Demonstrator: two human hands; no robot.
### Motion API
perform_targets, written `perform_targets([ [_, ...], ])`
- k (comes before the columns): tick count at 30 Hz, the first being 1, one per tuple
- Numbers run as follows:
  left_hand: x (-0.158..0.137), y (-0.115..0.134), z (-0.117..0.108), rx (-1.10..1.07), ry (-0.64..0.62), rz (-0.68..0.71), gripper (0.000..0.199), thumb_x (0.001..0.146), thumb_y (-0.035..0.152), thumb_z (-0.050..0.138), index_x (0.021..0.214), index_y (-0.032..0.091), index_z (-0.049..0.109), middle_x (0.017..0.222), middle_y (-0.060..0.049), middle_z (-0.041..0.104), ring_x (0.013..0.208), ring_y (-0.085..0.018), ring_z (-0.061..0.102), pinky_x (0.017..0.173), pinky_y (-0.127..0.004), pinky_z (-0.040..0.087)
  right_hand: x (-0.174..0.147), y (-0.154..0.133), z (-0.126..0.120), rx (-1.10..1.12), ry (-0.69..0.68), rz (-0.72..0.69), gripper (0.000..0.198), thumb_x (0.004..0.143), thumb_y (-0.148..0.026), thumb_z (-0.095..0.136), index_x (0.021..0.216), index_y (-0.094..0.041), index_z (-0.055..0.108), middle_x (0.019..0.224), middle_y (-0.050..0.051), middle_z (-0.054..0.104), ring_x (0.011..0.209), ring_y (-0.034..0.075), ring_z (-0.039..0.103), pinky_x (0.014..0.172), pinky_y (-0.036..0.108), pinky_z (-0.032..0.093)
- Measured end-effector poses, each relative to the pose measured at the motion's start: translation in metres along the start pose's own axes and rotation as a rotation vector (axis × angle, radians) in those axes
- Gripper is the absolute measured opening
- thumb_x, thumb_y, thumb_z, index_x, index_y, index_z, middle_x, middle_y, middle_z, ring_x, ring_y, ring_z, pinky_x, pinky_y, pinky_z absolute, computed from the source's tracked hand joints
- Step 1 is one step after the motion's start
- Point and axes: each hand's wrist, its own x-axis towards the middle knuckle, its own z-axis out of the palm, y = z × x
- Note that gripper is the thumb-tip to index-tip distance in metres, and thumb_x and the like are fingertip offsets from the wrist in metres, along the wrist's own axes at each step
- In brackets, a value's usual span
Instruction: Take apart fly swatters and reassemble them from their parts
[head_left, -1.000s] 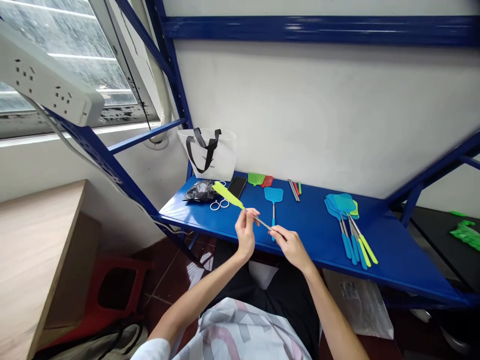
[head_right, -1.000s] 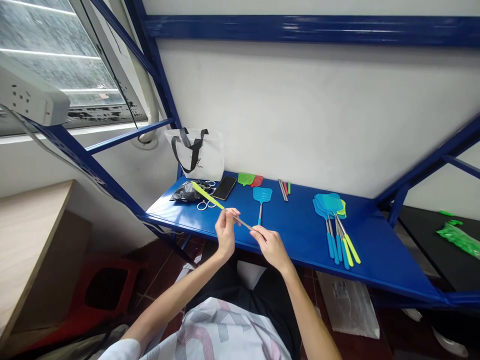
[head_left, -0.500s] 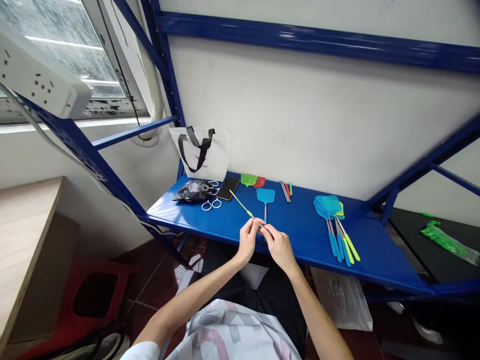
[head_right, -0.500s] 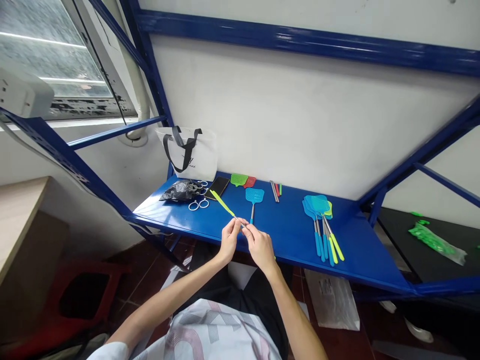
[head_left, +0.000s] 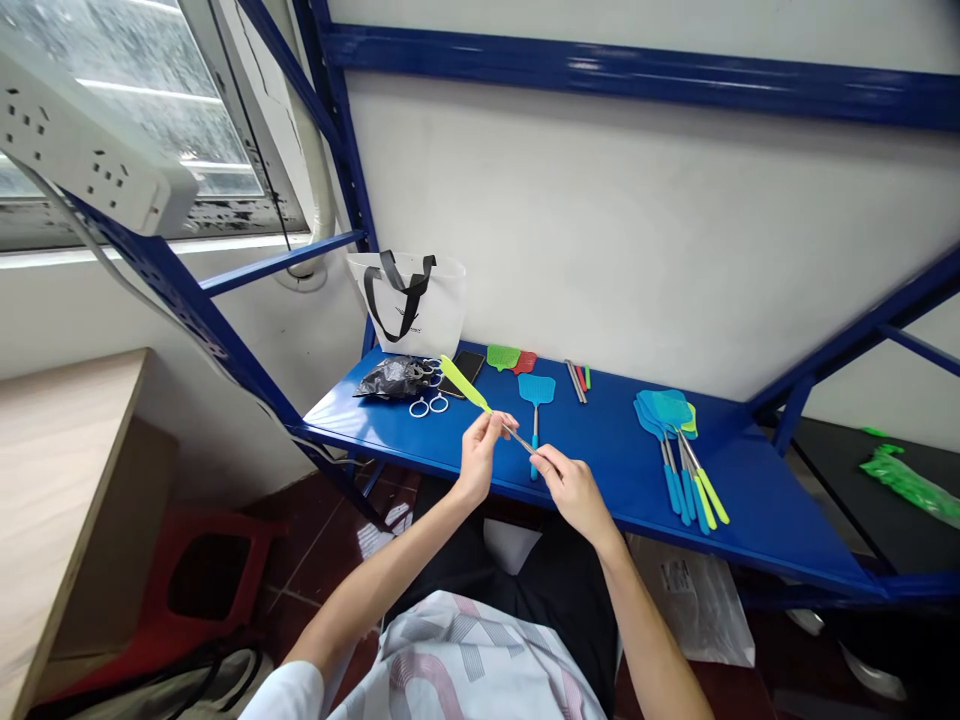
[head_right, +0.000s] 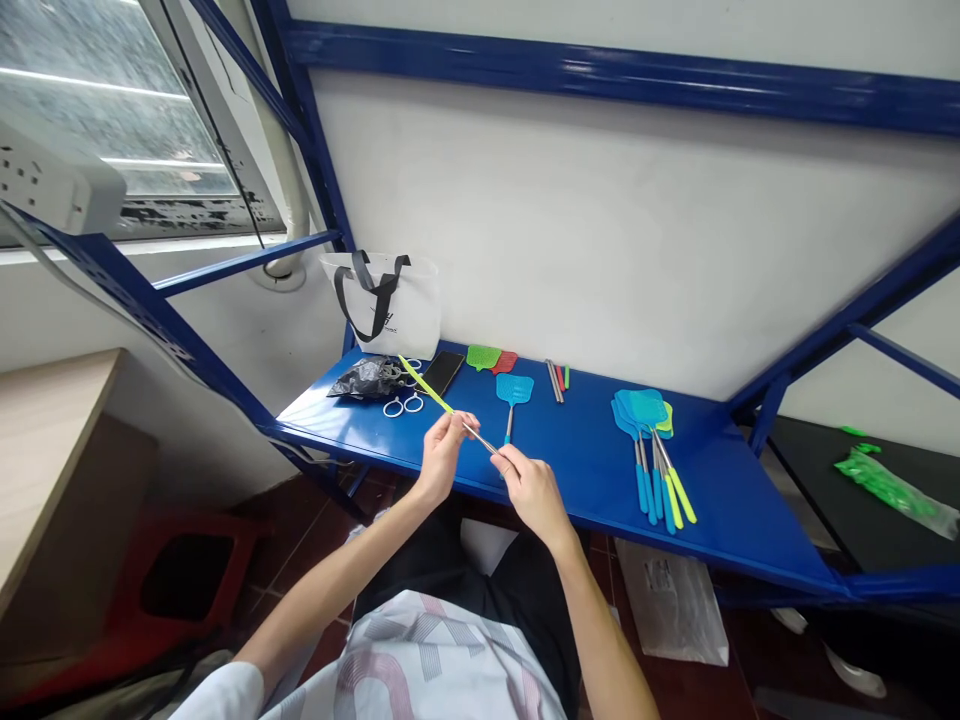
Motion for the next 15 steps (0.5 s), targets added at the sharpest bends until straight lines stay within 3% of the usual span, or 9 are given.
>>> perform_targets([
  [5,0.028,0.034,-0.025,-0.089,0.126,0.083,0.042,0.093,0.061,0.083,0.087,0.020,0.076,0.097,-0.007,0.071,0.090,-0.020,0.065,0.083,-0.030,0.054,-0.005,0.002,-0.030,0.058,-0.122,0.022,0.047,0.114,-0.060,0.043,0.093,-0.027,0.069,0.068,-0.002,0.058,0.060,0.017,0.048,0.060,0.029,0.031],
  [12,0.063,0.078,-0.088,-0.342,0.277,0.137,0.028,0.098,0.042,0.084,0.093,0.020,0.068,0.094,0.001,0.069,0.086,-0.010,0.067,0.085,-0.024,0.053,-0.011,0.022,-0.073,0.077,-0.301,0.105,0.047,0.111,-0.064,0.051,0.088,-0.025,0.066,0.070,-0.004,0.053,0.065,0.015,0.042,0.062,0.028,0.031],
  [15,0.065,0.083,-0.093,-0.377,0.261,0.153,0.027,0.100,0.042,0.083,0.094,0.020,0.067,0.090,0.002,0.067,0.085,-0.011,0.068,0.085,-0.025,0.055,-0.013,0.027,-0.081,0.068,-0.298,0.115,0.047,0.111,-0.063,0.050,0.088,-0.026,0.067,0.071,-0.004,0.055,0.066,0.016,0.044,0.063,0.028,0.031],
])
